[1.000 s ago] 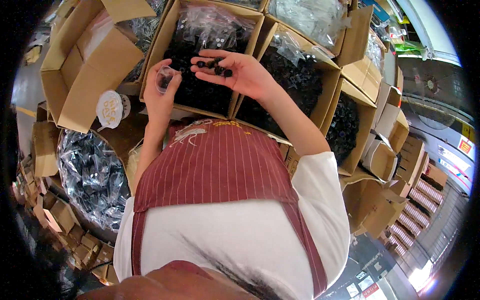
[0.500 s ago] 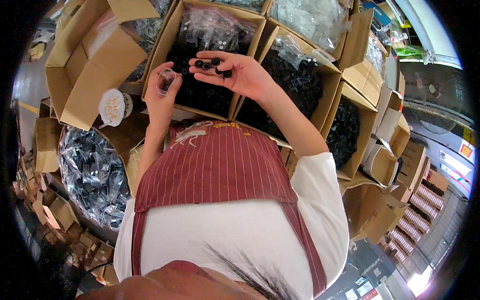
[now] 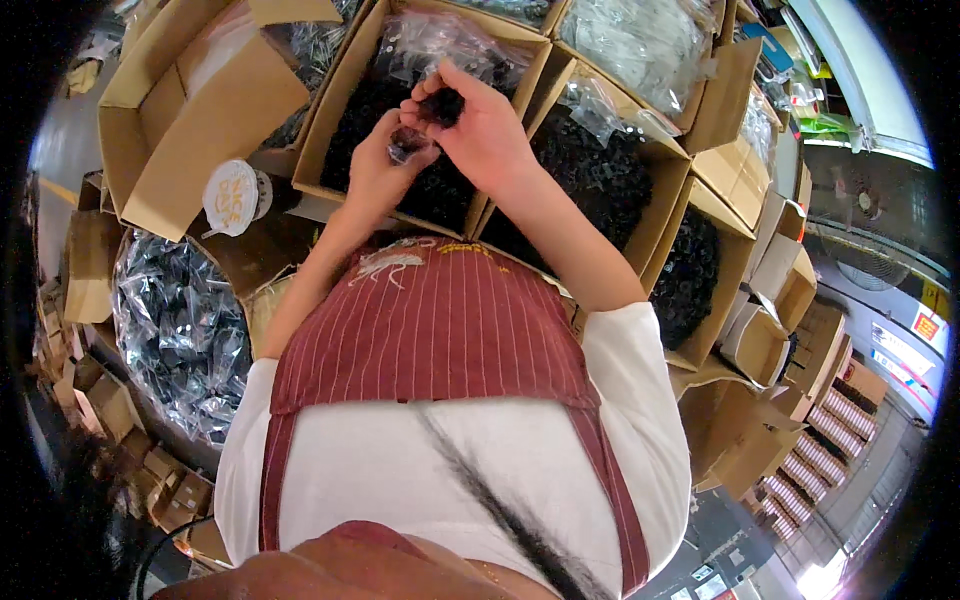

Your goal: Sorting and bagging small black plastic components into small plastic bags.

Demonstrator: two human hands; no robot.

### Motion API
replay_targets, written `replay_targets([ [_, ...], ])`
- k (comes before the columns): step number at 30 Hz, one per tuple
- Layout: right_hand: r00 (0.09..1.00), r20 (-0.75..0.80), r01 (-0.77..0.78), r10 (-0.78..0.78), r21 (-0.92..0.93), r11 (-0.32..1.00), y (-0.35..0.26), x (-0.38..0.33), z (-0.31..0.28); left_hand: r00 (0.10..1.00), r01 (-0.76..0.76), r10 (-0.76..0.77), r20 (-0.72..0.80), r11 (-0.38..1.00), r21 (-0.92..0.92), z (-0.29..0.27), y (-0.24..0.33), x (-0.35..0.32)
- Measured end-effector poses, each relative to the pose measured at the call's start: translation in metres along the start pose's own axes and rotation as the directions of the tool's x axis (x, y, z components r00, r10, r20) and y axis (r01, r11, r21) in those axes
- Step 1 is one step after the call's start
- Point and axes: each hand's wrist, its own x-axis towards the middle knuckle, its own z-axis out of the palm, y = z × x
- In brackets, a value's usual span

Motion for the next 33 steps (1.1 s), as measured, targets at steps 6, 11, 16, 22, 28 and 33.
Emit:
replay_targets([
  [6,0.957,0.069,0.283,-0.283,-0.444,0.850,0.010,-0.007,0.019,0.993,-0.114,0.109,-0.037,0.979,-0.170,0.015,0.002,0.004],
  [11,0.914,0.252,0.404,-0.317,-0.514,0.757,0.013,-0.008,0.015,0.959,-0.272,0.253,-0.129,0.950,-0.152,0.017,0.004,0.008],
  [16,0.899,0.306,0.436,-0.314,-0.546,0.715,0.009,-0.017,0.036,0.986,-0.164,0.167,-0.001,0.966,-0.199,0.014,-0.002,0.005],
  [22,0.731,0.628,0.683,-0.267,-0.672,0.287,-0.028,-0.025,0.025,0.966,-0.219,0.254,0.049,0.904,-0.368,-0.005,0.006,0.004],
  [28,0.667,0.741,0.649,-0.076,-0.628,-0.430,-0.042,-0.032,0.007,0.918,-0.014,0.145,0.368,0.941,-0.337,-0.026,0.027,-0.001],
  [33,0.822,0.432,0.533,-0.370,-0.812,0.237,-0.070,-0.060,-0.007,0.854,0.171,-0.082,0.513,0.977,-0.129,-0.054,0.059,-0.010],
])
